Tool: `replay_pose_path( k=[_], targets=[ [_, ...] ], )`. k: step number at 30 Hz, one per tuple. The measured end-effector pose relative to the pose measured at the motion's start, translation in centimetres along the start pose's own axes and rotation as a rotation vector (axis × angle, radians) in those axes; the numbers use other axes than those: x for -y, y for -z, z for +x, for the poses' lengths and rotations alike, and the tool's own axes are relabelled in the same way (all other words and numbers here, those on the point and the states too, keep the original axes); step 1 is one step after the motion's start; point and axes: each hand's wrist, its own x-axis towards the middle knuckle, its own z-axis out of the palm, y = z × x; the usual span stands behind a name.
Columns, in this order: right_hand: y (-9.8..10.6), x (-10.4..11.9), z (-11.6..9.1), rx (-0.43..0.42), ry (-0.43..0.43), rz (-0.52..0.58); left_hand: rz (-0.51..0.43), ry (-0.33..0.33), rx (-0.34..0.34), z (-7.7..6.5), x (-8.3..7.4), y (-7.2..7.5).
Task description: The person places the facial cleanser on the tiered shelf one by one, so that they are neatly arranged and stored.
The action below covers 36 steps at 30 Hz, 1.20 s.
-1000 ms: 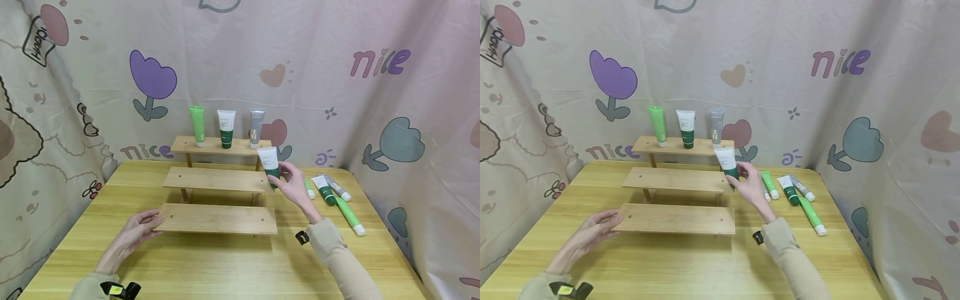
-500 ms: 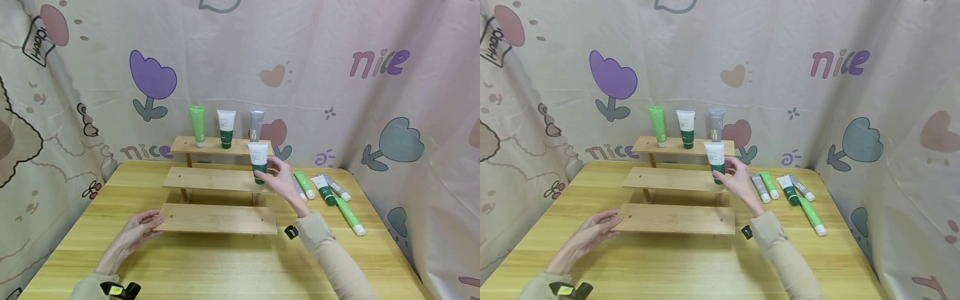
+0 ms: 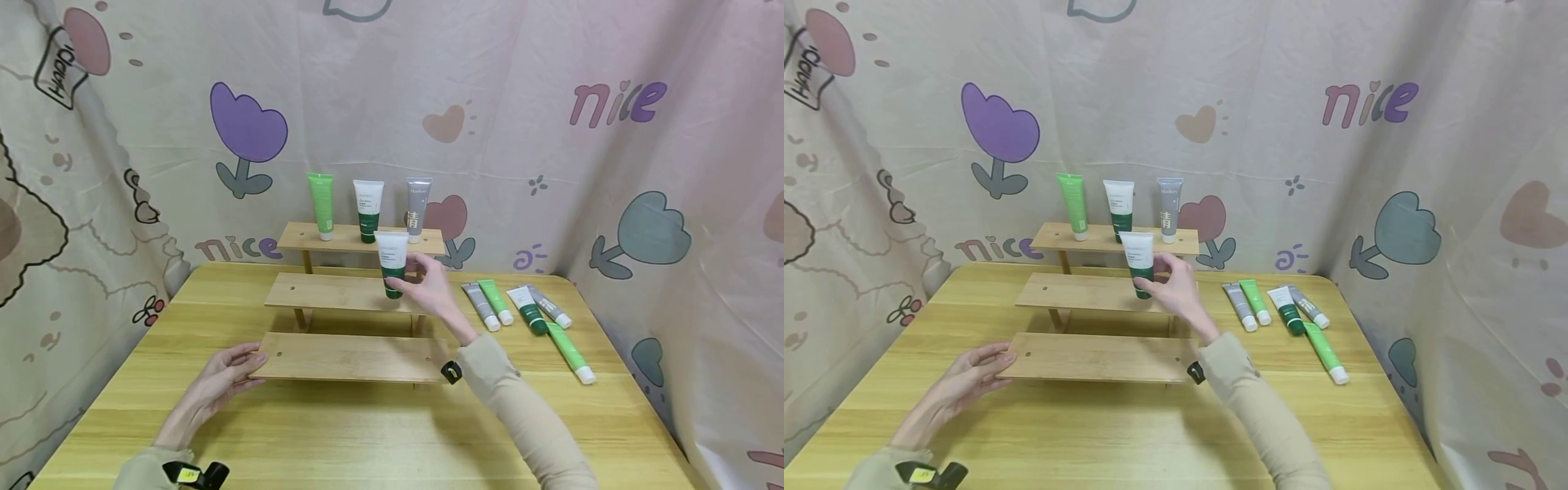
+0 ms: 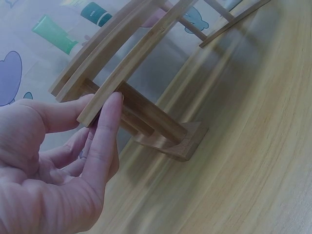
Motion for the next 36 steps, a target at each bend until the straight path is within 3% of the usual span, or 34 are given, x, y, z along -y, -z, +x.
replay_pose_path(
  k=[11,19,26,36],
  targets=[
    [-2.5,1.4,1.2,0.071,-0.046,0.010,-0.021,0.008,0.007,0.0,0.0,0.0],
    [-4.3,1.7,1.7,0.098,-0.022,0.009,-0.017,0.004,-0.013,0.0,0.0,0.0],
    [-5.8,1.7,2.2,0.107,-0.012,0.023,-0.019,0.008,-0.010,0.0,0.0,-0.1],
    [-8.0,1.9,2.9,0.098,-0.063,0.054,-0.021,0.005,-0.008,-0.1,-0.1,-0.1]
  ],
)
